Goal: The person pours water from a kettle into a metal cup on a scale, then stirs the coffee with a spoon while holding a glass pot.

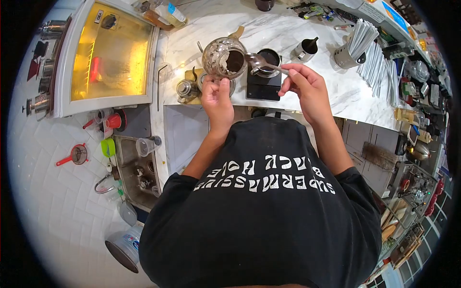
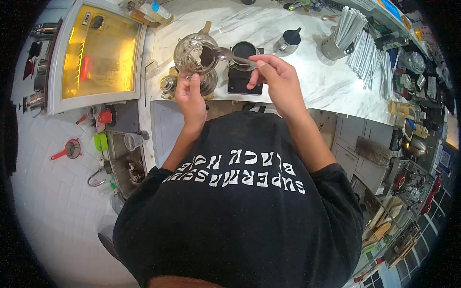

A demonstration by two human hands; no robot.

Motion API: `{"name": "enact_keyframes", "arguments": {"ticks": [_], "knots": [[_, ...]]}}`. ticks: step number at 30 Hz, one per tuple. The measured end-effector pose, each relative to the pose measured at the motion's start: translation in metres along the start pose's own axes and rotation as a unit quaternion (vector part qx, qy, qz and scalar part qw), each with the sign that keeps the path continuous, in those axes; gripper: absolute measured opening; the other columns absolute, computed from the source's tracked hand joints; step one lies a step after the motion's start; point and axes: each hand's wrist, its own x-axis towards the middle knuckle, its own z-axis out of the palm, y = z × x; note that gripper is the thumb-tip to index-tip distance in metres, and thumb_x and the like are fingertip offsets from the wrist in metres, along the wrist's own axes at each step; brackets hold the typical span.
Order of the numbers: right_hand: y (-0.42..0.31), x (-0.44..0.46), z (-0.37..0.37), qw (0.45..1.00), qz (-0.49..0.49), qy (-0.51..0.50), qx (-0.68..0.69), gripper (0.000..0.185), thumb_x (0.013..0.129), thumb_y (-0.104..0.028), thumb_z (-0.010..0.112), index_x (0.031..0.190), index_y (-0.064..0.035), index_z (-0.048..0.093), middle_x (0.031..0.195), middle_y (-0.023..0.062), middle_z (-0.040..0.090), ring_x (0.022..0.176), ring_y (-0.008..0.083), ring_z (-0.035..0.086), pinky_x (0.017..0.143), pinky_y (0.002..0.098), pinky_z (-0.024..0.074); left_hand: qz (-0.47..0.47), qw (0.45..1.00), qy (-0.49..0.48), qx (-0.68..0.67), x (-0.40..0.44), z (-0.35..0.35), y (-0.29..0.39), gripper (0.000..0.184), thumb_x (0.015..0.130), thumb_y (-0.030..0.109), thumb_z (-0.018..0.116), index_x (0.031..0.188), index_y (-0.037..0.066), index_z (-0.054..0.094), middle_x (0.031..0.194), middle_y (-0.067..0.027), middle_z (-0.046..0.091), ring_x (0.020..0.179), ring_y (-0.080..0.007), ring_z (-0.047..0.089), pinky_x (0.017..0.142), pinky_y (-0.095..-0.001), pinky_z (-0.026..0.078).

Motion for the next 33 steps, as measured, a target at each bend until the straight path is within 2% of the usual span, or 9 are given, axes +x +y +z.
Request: {"name": "enact_keyframes", "arguments": {"ticks": [6,9,12,13,16,23,25,29,33], "knots": [[0.017,0.006,-0.03,0.997,-0.017,0.067,-0.041,0.027,0.105,-0.015,0.051,0.121,0.0024,0.064,0.081,0.0064,0.068,0.075,0.0162,0.067,0.076,0.029,0.0501,-0.04,0.999,0.007,-0.009,-0.003,0.0,-0.006,0.031,0.099,0.007,0.066,0.075,0.005,0.046,0.118,-0.0168,0.059,0.105,-0.0147,0.054,0.097,-0.0316,0.041],[0.03,0.013,-0.035,0.961,-0.087,0.101,-0.243,0.027,0.105,-0.014,0.051,0.123,0.0022,0.064,0.085,0.0072,0.071,0.077,0.0138,0.067,0.078,0.0265,0.05,-0.036,0.999,0.007,-0.018,-0.002,0.002,-0.007,0.031,0.099,0.007,0.066,0.075,0.006,0.046,0.116,-0.018,0.061,0.106,-0.0151,0.054,0.101,-0.0338,0.04],[0.046,0.014,-0.038,0.759,-0.257,0.096,-0.591,0.022,0.1,-0.009,0.058,0.121,-0.0035,0.064,0.089,0.0053,0.074,0.08,0.0195,0.07,0.098,0.0449,0.0452,-0.03,0.999,0.004,-0.017,-0.004,0.0,-0.007,0.031,0.099,0.007,0.066,0.075,0.006,0.046,0.115,-0.0185,0.062,0.109,-0.0154,0.054,0.105,-0.0355,0.038],[0.051,0.013,-0.038,0.726,-0.293,0.092,-0.615,0.022,0.096,-0.006,0.062,0.119,-0.0058,0.064,0.09,0.0033,0.073,0.084,0.0209,0.069,0.105,0.0516,0.0369,-0.034,0.999,-0.001,-0.017,-0.004,0.0,-0.007,0.031,0.099,0.007,0.066,0.075,0.006,0.046,0.116,-0.0189,0.063,0.11,-0.0156,0.054,0.107,-0.0363,0.037],[0.055,0.008,-0.039,0.671,-0.347,0.106,-0.647,0.025,0.094,-0.004,0.065,0.119,-0.0077,0.064,0.091,0.0016,0.073,0.088,0.0165,0.069,0.106,0.0499,0.0352,-0.04,0.999,0.013,-0.002,-0.005,-0.001,-0.009,0.031,0.099,0.007,0.066,0.075,0.006,0.046,0.113,-0.0172,0.063,0.113,-0.0173,0.054,0.109,-0.0375,0.035],[0.065,0.007,-0.043,0.644,-0.384,0.106,-0.654,0.027,0.092,-0.002,0.067,0.119,-0.0089,0.065,0.09,0.0002,0.073,0.088,0.0155,0.069,0.105,0.0498,0.0345,-0.019,1.0,0.017,-0.009,-0.006,0.0,-0.007,0.032,0.098,0.006,0.066,0.074,0.006,0.045,0.101,-0.0128,0.063,0.115,-0.0205,0.055,0.111,-0.0407,0.034],[0.067,0.008,-0.044,0.656,-0.338,0.103,-0.667,0.027,0.093,-0.001,0.065,0.119,-0.0085,0.065,0.092,0.0008,0.074,0.089,0.016,0.069,0.106,0.0494,0.0343,-0.001,0.999,-0.01,0.03,-0.004,-0.003,-0.009,0.026,0.103,0.007,0.059,0.079,0.005,0.049,0.118,-0.0116,0.061,0.099,-0.0156,0.063,0.093,-0.0308,0.049],[0.036,-0.004,-0.025,0.719,-0.382,0.132,-0.565,0.026,0.094,0.003,0.062,0.118,-0.006,0.065,0.097,0.0032,0.076,0.089,0.0178,0.071,0.107,0.0484,0.0347,0.015,0.998,-0.012,0.051,-0.004,-0.003,-0.009,0.026,0.102,0.006,0.058,0.078,0.005,0.049,0.122,-0.0122,0.06,0.101,-0.0157,0.062,0.094,-0.0315,0.049],[0.006,-0.02,0.0,0.728,-0.436,0.084,-0.523,0.03,0.087,0.003,0.069,0.116,-0.0063,0.067,0.093,0.0015,0.073,0.085,0.0178,0.07,0.104,0.0522,0.0364,0.05,0.996,-0.025,0.067,-0.003,-0.001,-0.007,0.025,0.101,0.004,0.061,0.079,0.004,0.047,0.123,-0.0139,0.058,0.107,-0.0174,0.059,0.094,-0.0313,0.047]]}}
